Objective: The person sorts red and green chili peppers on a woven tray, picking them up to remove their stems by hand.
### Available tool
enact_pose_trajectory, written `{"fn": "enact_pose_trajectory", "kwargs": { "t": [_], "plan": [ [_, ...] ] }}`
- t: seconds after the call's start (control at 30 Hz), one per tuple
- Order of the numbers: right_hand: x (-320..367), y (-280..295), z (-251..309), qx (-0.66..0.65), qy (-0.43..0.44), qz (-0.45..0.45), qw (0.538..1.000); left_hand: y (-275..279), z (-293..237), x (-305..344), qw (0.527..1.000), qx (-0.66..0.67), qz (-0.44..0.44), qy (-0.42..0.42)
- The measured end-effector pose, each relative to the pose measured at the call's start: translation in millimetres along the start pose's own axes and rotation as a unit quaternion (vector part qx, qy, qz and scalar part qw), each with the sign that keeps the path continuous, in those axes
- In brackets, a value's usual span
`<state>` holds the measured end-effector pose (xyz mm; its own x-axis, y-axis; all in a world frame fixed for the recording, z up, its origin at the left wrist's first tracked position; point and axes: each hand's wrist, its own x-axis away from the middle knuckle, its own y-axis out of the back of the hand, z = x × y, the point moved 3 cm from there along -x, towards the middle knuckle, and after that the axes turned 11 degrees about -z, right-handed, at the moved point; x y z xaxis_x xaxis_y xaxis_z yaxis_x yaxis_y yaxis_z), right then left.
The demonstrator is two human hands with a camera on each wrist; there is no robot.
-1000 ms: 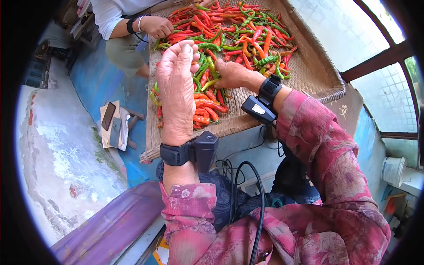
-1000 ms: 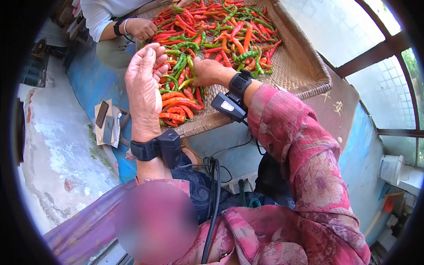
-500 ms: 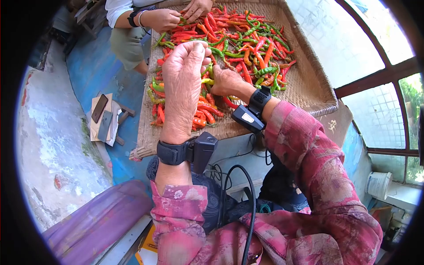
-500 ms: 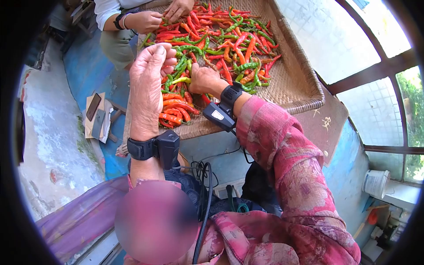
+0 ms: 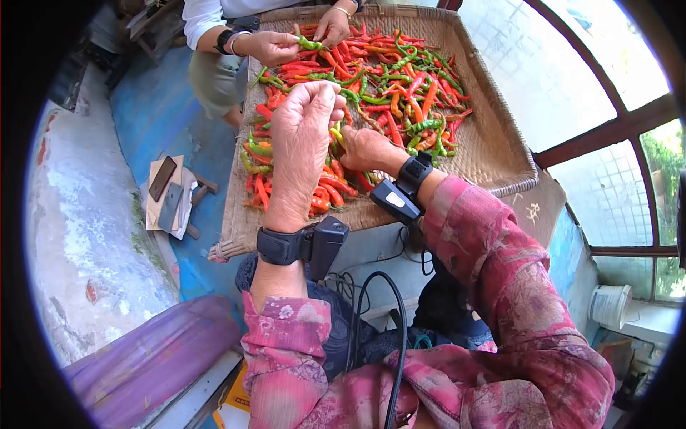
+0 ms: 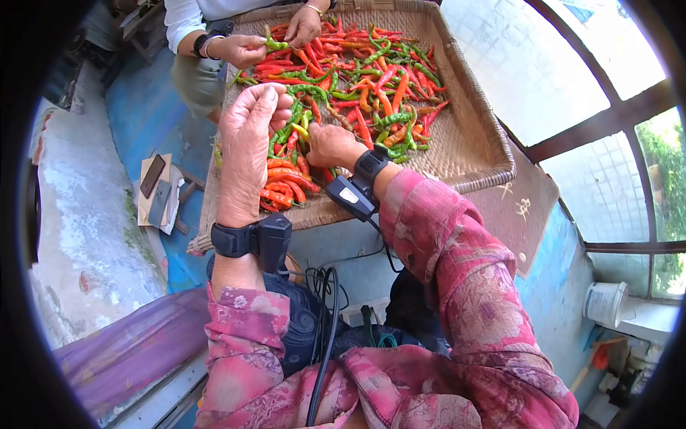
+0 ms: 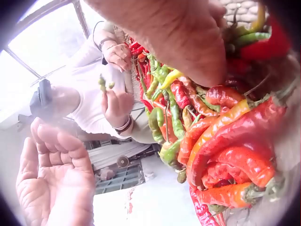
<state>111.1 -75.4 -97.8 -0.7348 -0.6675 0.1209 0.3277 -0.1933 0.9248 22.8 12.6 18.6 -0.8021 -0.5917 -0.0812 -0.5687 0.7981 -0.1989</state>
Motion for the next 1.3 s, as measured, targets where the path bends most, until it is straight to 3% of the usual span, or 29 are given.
{"fn": "enact_pose_trajectory", "kwargs": {
  "t": [0.5,0.7,0.73,0.77,0.87,0.9,0.97,1.03,1.1,1.17,1.23,1.3],
  "plan": [
    [4.2,-10.9,-0.7,0.008,0.001,-0.026,1.000,-1.7,3.6,-3.0,0.999,-0.028,0.002,-0.029],
    [7.7,-7.3,-1.7,0.007,0.005,0.012,1.000,-1.7,1.5,-2.0,1.000,-0.003,0.005,-0.028],
    [9.7,-3.3,0.7,-0.008,0.026,-0.044,0.999,-1.0,0.9,-1.9,1.000,-0.016,0.010,-0.022],
    [9.3,-1.2,1.5,-0.007,0.027,-0.044,0.999,-0.5,0.8,-2.0,0.999,-0.029,0.015,-0.016],
    [20.0,25.0,21.3,-0.240,-0.010,-0.066,0.968,3.2,0.2,-4.1,0.999,-0.032,0.005,-0.037],
    [21.5,33.3,25.2,-0.240,-0.009,-0.065,0.968,3.3,-0.4,-4.9,0.999,-0.033,0.004,-0.037],
    [25.6,49.0,30.6,-0.363,0.037,-0.092,0.926,6.5,-3.3,-5.6,0.997,0.017,-0.038,-0.059],
    [40.2,80.2,43.3,-0.548,0.014,-0.107,0.829,12.2,2.6,-7.9,0.998,0.012,-0.031,-0.060],
    [41.3,96.9,40.0,-0.624,0.030,-0.106,0.774,15.8,1.2,-9.7,0.985,0.035,-0.121,-0.118],
    [41.9,104.6,38.5,-0.698,0.035,-0.133,0.703,15.8,2.7,-8.2,0.988,0.015,-0.117,-0.103],
    [40.8,108.0,37.1,-0.710,0.050,-0.139,0.689,8.9,3.3,-1.6,0.998,-0.003,-0.067,-0.016],
    [41.1,110.3,39.8,-0.741,0.053,-0.176,0.646,-3.1,7.3,9.3,0.998,-0.022,0.057,0.008]
  ]
}}
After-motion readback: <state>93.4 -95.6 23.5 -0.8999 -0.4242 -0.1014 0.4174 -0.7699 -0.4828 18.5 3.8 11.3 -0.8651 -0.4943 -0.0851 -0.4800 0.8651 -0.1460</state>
